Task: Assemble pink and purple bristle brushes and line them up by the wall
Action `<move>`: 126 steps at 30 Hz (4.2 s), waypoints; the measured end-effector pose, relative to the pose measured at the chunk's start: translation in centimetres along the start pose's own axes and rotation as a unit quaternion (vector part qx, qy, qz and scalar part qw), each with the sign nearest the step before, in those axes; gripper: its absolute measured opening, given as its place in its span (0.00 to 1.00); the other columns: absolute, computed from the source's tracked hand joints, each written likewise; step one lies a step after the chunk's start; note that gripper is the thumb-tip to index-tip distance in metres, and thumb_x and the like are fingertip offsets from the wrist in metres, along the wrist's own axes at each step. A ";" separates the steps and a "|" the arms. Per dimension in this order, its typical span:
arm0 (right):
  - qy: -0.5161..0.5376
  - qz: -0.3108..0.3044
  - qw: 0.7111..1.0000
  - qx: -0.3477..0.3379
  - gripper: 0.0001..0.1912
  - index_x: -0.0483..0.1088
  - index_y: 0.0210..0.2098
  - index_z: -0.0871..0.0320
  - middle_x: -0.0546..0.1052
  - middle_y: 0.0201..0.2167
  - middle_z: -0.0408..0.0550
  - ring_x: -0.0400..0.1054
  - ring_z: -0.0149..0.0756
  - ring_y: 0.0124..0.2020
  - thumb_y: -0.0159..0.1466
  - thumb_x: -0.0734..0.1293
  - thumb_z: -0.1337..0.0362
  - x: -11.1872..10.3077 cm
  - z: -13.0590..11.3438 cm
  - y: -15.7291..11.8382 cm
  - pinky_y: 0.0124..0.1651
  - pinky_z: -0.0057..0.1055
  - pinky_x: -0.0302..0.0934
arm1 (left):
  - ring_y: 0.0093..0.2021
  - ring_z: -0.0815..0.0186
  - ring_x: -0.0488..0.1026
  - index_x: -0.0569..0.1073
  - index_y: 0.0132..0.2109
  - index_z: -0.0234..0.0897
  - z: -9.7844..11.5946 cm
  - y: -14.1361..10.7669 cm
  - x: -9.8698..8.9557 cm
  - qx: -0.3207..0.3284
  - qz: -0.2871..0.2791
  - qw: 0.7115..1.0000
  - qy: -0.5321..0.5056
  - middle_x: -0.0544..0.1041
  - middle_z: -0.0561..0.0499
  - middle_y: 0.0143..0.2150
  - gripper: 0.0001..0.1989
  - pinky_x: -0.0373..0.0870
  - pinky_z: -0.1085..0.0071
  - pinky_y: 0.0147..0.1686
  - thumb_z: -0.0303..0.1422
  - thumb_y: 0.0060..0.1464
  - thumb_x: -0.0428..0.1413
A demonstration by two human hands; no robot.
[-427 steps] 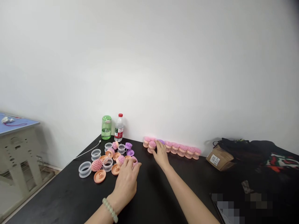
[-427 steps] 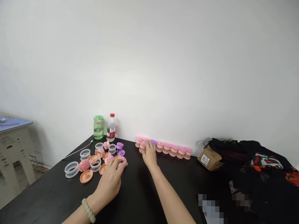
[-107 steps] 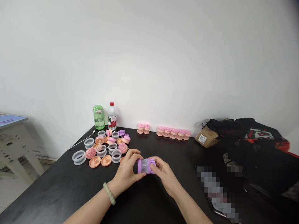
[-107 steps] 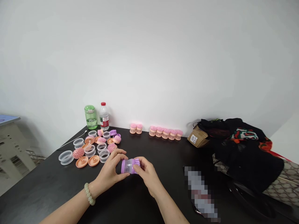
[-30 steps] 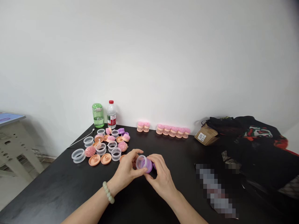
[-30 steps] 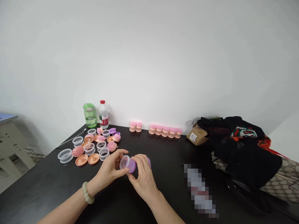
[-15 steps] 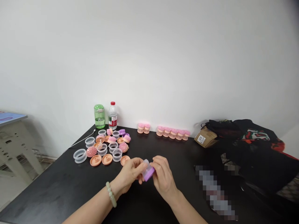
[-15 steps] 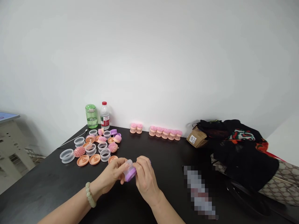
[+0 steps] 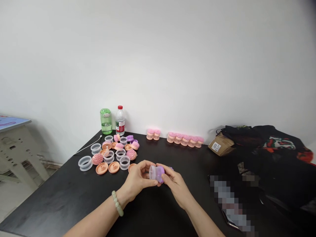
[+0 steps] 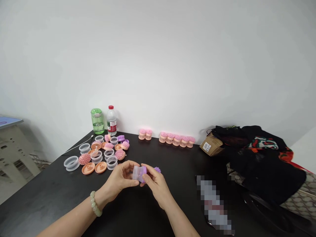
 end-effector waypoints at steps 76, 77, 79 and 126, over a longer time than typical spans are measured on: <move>-0.391 0.010 0.913 -0.115 0.30 0.72 0.55 0.54 0.73 0.54 0.56 0.63 0.56 0.57 0.53 0.74 0.71 3.0 3.7 10.1 0.61 0.52 0.58 | 0.55 0.52 0.69 0.66 0.55 0.38 -1.3 1.8 -6.0 0.149 0.103 0.723 0.667 0.66 0.44 0.55 0.32 0.73 0.56 0.50 0.13 0.42 0.58; -0.389 0.007 0.913 -0.123 0.31 0.71 0.56 0.54 0.72 0.55 0.57 0.64 0.55 0.57 0.53 0.74 0.71 3.3 3.7 10.5 0.60 0.51 0.60 | 0.55 0.51 0.69 0.67 0.55 0.38 -1.3 1.8 -6.1 0.152 0.106 0.720 0.669 0.66 0.43 0.55 0.32 0.73 0.56 0.50 0.13 0.42 0.56; -0.382 -0.004 0.913 -0.139 0.30 0.70 0.56 0.54 0.71 0.56 0.56 0.66 0.52 0.56 0.54 0.74 0.69 3.7 3.8 11.3 0.55 0.48 0.66 | 0.55 0.50 0.68 0.67 0.55 0.38 -1.1 1.8 -6.3 0.163 0.118 0.710 0.675 0.67 0.42 0.55 0.31 0.73 0.54 0.49 0.12 0.43 0.52; 0.161 0.093 0.982 -0.035 0.29 0.68 0.46 0.53 0.74 0.41 0.44 0.70 0.37 0.43 0.48 0.79 0.58 0.8 -0.5 1.0 0.48 0.34 0.63 | 0.45 0.54 0.78 0.67 0.51 0.41 0.1 -0.1 -2.1 0.308 0.099 0.805 0.498 0.78 0.46 0.46 0.20 0.76 0.59 0.43 0.42 0.55 0.61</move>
Point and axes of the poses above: each hand's wrist, its own y-axis towards the middle knuckle, its own x-axis out of the palm, z = x × y, the point moved 4 cm from there along y, towards the middle knuckle
